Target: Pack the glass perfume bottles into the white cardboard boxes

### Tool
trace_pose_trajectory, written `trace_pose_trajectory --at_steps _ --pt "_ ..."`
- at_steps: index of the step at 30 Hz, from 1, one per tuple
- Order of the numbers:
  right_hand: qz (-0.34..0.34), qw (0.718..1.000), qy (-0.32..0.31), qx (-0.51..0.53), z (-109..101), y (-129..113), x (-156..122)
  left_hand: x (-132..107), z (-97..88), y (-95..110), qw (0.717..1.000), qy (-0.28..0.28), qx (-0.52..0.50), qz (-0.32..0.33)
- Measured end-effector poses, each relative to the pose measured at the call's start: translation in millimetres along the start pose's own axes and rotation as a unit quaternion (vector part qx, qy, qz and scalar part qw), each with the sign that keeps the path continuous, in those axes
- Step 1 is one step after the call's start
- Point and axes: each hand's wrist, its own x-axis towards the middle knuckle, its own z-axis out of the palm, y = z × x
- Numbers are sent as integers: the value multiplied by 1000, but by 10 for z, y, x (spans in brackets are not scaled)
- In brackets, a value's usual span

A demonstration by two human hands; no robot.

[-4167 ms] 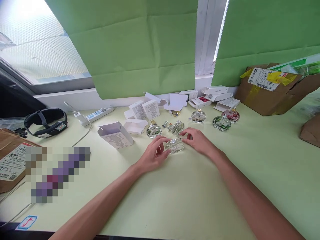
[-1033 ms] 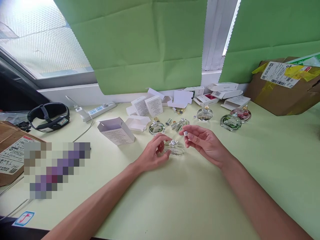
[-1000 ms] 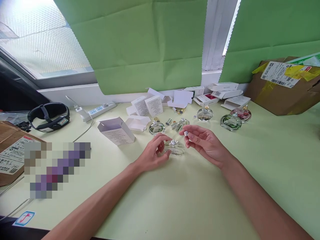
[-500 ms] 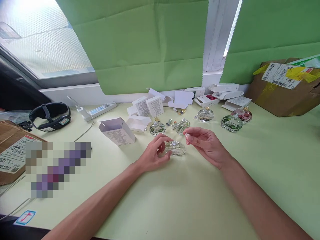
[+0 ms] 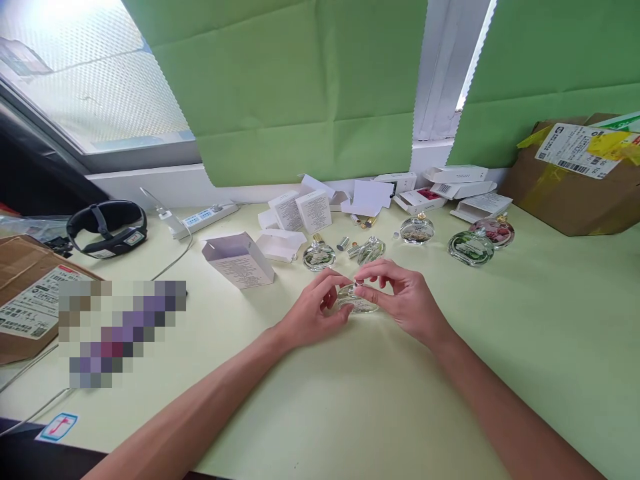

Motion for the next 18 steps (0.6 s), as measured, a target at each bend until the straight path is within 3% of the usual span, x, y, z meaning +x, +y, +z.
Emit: trace_pose_trajectory --at_steps 6,10,18 --pt "-24 999 -1 -29 4 4 -3 1 -3 2 1000 -1 6 8" --pt "-76 993 -34 -83 -51 -13 -22 5 -2 -6 1000 8 8 8" --pt "-87 980 -83 -159 -58 92 -31 14 -20 -31 1000 13 12 -23"
